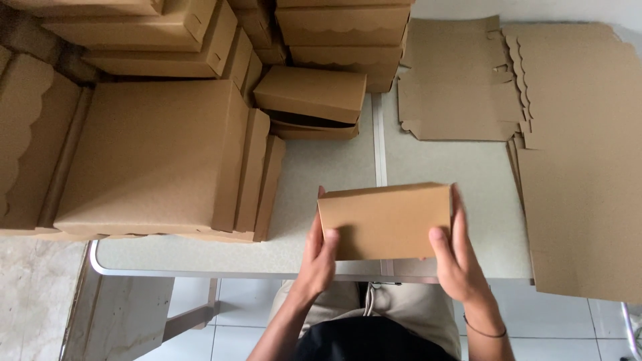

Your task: The person assembles flat cardboard pieces into small rectangular boxes by folding and interlocking tabs. After completing one box, they place it on a stack of finished boxes and begin assembling another.

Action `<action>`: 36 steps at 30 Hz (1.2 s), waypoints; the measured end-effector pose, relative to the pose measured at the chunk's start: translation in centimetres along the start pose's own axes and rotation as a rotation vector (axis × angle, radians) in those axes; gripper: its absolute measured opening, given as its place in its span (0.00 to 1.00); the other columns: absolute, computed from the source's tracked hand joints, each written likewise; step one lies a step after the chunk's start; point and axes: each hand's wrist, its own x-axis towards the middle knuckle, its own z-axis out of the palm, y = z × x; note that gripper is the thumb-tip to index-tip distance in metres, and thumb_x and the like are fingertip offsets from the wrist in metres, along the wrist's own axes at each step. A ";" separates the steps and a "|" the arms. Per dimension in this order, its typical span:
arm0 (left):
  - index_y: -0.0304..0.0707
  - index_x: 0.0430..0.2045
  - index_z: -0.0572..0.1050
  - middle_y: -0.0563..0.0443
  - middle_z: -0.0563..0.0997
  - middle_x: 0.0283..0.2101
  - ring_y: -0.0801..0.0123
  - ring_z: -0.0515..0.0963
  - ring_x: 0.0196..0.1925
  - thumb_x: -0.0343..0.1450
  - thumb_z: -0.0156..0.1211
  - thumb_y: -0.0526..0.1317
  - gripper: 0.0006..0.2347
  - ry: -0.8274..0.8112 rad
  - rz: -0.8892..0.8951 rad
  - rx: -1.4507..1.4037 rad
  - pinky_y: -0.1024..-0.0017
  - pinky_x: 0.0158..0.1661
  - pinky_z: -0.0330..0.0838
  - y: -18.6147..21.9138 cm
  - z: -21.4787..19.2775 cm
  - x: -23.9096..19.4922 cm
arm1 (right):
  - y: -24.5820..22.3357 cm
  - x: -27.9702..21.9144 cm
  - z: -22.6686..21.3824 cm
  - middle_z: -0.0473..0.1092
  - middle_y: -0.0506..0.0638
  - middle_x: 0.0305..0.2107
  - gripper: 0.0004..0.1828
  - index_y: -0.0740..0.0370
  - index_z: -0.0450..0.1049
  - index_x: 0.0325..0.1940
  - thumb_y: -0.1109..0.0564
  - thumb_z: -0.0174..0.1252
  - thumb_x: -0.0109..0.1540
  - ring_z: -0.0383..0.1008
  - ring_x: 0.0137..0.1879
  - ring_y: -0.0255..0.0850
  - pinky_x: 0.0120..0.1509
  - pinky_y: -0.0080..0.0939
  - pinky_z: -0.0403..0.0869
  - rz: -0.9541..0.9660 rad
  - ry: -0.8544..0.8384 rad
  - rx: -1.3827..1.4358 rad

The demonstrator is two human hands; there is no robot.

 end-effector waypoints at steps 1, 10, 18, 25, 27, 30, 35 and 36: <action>0.33 0.74 0.42 0.43 0.46 0.79 0.60 0.47 0.80 0.78 0.41 0.55 0.34 -0.001 0.006 0.001 0.61 0.74 0.43 -0.4 -0.5 0.2 | 0.5 0.7 -0.1 0.30 0.56 0.79 0.38 0.65 0.26 0.80 0.53 0.34 0.71 0.32 0.84 0.44 0.84 0.46 0.43 -0.005 0.002 -0.001; 0.35 0.73 0.45 0.32 0.65 0.62 0.48 0.76 0.54 0.79 0.36 0.38 0.25 0.029 0.012 0.008 0.52 0.44 0.82 -4.2 -2.0 1.1 | -6.8 14.0 -0.3 0.66 0.63 0.54 0.41 0.42 0.38 0.82 0.40 0.49 0.69 0.80 0.37 0.55 0.27 0.47 0.81 0.026 0.055 0.475; 0.37 0.69 0.52 0.43 0.61 0.64 0.58 0.68 0.62 0.77 0.48 0.34 0.23 0.212 -0.077 -0.098 0.61 0.52 0.79 -2.3 -1.8 1.3 | -5.4 15.3 -4.9 0.47 0.60 0.77 0.37 0.37 0.47 0.82 0.49 0.46 0.68 0.63 0.68 0.65 0.59 0.72 0.69 0.332 0.002 0.183; 0.40 0.67 0.52 0.39 0.59 0.66 0.49 0.65 0.70 0.78 0.44 0.42 0.22 0.335 -0.130 -0.104 0.49 0.62 0.73 1.9 -2.1 4.4 | -2.8 13.3 -4.0 0.54 0.66 0.72 0.41 0.42 0.42 0.83 0.57 0.46 0.67 0.65 0.67 0.68 0.60 0.73 0.71 0.565 -0.115 0.081; 0.43 0.67 0.51 0.42 0.58 0.67 0.50 0.57 0.76 0.78 0.46 0.43 0.22 0.333 -0.125 0.076 0.48 0.69 0.60 3.0 -2.2 4.8 | -1.5 12.7 -2.1 0.49 0.73 0.72 0.45 0.39 0.33 0.84 0.56 0.48 0.68 0.61 0.71 0.72 0.62 0.75 0.71 0.644 -0.262 0.015; 0.37 0.68 0.56 0.33 0.56 0.70 0.38 0.52 0.76 0.76 0.55 0.43 0.26 0.282 -0.004 0.371 0.43 0.70 0.54 2.5 -2.1 4.8 | -3.3 13.1 -0.5 0.68 0.60 0.64 0.41 0.46 0.44 0.83 0.33 0.44 0.69 0.74 0.65 0.58 0.66 0.66 0.72 0.517 -0.417 -0.717; 0.33 0.65 0.65 0.29 0.50 0.73 0.39 0.44 0.78 0.73 0.61 0.47 0.26 0.213 -0.004 0.643 0.48 0.73 0.44 0.8 -1.8 3.8 | -5.2 16.7 3.8 0.54 0.68 0.69 0.48 0.54 0.49 0.80 0.43 0.61 0.61 0.68 0.66 0.67 0.61 0.71 0.74 0.086 -0.213 -0.783; 0.33 0.65 0.66 0.28 0.49 0.74 0.38 0.44 0.78 0.73 0.61 0.47 0.27 0.205 -0.018 0.650 0.48 0.72 0.44 0.7 -1.6 3.7 | -6.9 17.2 4.8 0.48 0.71 0.71 0.53 0.55 0.50 0.79 0.53 0.72 0.56 0.64 0.67 0.73 0.60 0.74 0.74 -0.088 -0.183 -0.722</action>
